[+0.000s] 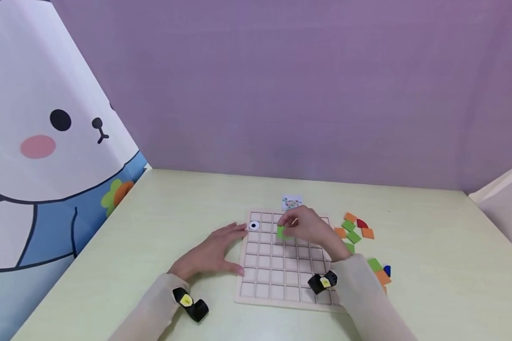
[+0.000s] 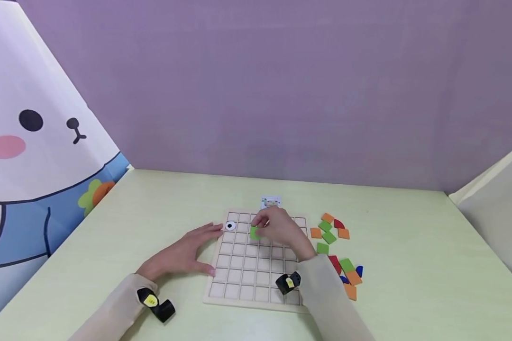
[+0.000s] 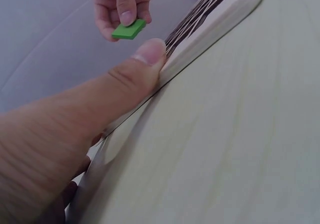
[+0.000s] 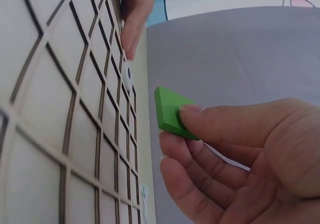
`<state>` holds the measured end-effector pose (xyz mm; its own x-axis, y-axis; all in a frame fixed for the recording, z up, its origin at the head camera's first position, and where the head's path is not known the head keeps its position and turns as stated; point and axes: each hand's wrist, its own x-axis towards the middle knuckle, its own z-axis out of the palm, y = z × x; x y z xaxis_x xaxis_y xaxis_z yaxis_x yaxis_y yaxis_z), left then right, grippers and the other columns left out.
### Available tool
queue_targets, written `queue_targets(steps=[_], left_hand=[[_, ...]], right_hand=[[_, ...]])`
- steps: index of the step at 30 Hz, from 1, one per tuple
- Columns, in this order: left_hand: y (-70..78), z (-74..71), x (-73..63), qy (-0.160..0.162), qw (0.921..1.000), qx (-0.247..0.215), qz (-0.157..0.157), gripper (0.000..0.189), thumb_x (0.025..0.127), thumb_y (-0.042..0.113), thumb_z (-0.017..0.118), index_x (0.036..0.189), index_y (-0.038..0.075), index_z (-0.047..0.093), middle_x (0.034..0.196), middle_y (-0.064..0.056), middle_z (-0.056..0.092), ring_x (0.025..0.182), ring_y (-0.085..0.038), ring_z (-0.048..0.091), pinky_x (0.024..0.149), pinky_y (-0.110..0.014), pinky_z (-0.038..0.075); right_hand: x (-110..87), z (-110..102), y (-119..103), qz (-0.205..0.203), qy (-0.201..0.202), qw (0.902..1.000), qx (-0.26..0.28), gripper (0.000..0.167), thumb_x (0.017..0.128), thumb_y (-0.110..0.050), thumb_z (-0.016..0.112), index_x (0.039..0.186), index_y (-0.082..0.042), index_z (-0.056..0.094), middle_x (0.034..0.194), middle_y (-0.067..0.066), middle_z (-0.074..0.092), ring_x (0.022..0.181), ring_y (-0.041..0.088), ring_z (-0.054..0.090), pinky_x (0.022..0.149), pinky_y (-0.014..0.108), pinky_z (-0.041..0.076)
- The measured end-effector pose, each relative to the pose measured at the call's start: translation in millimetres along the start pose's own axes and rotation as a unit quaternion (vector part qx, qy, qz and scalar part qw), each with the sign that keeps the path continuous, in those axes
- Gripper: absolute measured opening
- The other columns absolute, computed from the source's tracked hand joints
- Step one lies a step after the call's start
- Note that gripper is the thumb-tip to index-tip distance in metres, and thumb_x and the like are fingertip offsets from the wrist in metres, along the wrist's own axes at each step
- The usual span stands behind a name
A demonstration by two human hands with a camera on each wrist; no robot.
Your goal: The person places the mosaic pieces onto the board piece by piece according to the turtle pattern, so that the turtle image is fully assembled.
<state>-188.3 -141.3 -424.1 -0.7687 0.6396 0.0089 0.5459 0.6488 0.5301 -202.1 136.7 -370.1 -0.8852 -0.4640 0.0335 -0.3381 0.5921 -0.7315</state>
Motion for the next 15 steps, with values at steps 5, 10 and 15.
queue_targets(steps=[5,10,15], left_hand=[[0.1,-1.0,0.3,-0.004,1.0000,-0.001,-0.005,0.098,0.068,0.057,0.076,0.145,0.010,0.039,0.157,-0.004,0.027,0.147,-0.029,0.017,0.118,-0.051,0.017],[1.2,-2.0,0.1,-0.003,1.0000,0.001,-0.003,0.097,0.069,0.056,0.076,0.145,0.010,0.039,0.157,-0.004,0.027,0.147,-0.029,0.017,0.118,-0.052,0.017],[2.2,-1.1,-0.4,-0.004,1.0000,-0.001,-0.002,0.096,0.070,0.056,0.076,0.146,0.011,0.038,0.157,-0.004,0.026,0.147,-0.029,0.016,0.118,-0.053,0.016]], right_hand=[[5.1,6,-6,0.008,-0.001,1.0000,0.004,0.013,0.083,0.002,0.067,0.095,-0.002,0.070,0.085,0.006,0.066,0.081,0.015,0.059,0.070,0.026,0.051],[11.9,12,-9,-0.008,0.001,1.0000,0.004,0.013,0.081,0.003,0.068,0.092,-0.002,0.070,0.085,0.006,0.067,0.082,0.015,0.059,0.073,0.028,0.053],[21.6,20,-10,0.006,0.001,0.9999,0.008,0.011,0.079,0.003,0.069,0.089,-0.003,0.070,0.082,0.005,0.067,0.077,0.013,0.059,0.070,0.026,0.053]])
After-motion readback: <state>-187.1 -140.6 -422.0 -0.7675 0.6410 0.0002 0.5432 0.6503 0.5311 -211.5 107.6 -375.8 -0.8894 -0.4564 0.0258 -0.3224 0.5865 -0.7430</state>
